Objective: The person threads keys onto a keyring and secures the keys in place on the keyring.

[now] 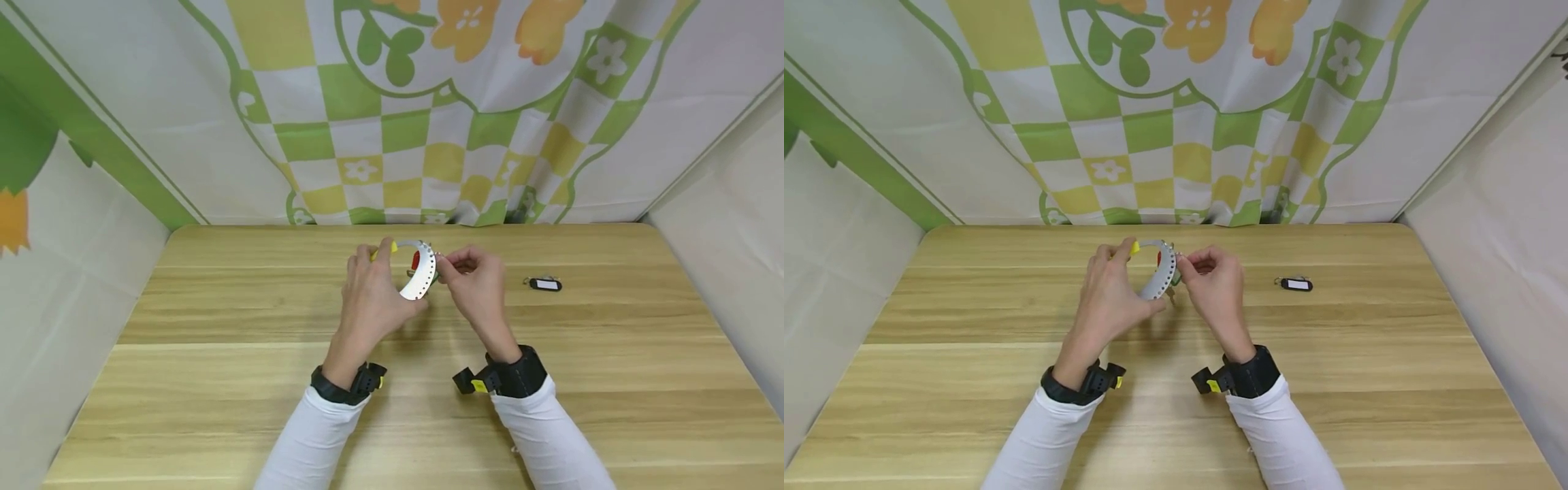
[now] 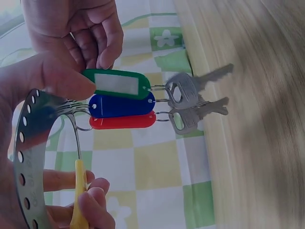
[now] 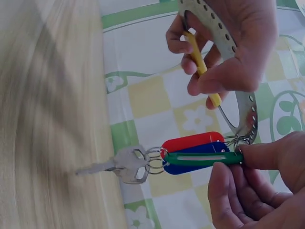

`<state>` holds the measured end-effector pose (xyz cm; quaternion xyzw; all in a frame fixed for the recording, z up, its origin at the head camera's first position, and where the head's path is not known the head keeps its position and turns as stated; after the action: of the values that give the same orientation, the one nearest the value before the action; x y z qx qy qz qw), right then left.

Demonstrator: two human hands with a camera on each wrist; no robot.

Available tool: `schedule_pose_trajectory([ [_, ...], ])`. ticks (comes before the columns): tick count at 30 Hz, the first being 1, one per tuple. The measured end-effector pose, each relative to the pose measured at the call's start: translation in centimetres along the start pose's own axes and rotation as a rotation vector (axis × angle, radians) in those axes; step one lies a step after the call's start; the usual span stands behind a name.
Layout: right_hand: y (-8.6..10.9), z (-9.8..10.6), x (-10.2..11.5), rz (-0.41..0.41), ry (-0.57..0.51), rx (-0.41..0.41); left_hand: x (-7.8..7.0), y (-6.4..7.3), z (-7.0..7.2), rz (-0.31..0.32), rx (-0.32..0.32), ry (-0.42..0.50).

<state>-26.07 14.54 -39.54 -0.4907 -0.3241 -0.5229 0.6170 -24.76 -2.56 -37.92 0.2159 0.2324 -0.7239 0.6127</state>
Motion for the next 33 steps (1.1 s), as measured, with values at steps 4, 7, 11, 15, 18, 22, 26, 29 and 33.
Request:
schedule_pose_trajectory([
  [4, 0.1, 0.3, 0.2, 0.018, 0.004, -0.032, -0.4, 0.0, 0.0, -0.023, -0.014, -0.012],
  [7, 0.1, 0.6, 0.6, 0.049, 0.031, -0.039, -0.6, 0.1, 0.0, -0.043, -0.022, -0.021],
  [11, -0.1, 0.6, 0.8, 0.089, 0.082, -0.019, -0.7, 0.1, 0.1, -0.061, -0.030, -0.032],
  [15, -0.2, 0.6, 0.7, 0.082, 0.105, -0.001, -0.6, 0.1, 0.1, -0.067, -0.027, -0.038],
  [18, -0.2, 0.7, 0.5, 0.047, 0.105, -0.004, -0.6, 0.1, 0.0, -0.061, -0.014, -0.043],
  [22, 0.0, 0.8, 0.6, 0.019, 0.128, -0.014, -0.5, 0.0, -0.2, -0.044, 0.016, -0.051],
  [26, 0.1, 0.7, 0.7, 0.013, 0.182, -0.007, -0.4, 0.0, -0.4, -0.035, 0.042, -0.065],
  [29, 0.2, 0.7, 0.8, 0.020, 0.230, 0.002, -0.5, 0.0, -0.4, -0.041, 0.044, -0.089],
  [33, 0.1, 0.6, 1.2, 0.039, 0.274, 0.014, -0.5, 0.0, -0.3, -0.053, 0.038, -0.106],
])
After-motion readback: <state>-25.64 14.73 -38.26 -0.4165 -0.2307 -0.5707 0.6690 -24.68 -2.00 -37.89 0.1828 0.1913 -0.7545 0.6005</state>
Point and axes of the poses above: each hand's wrist, its own y-axis away from the middle knuckle, its own z-axis out of the back of the hand, x = y × z, the point moved 8 cm from there along -y, towards the middle knuckle, and after that the axes turned 7 degrees about x, right-handed, at the moved point
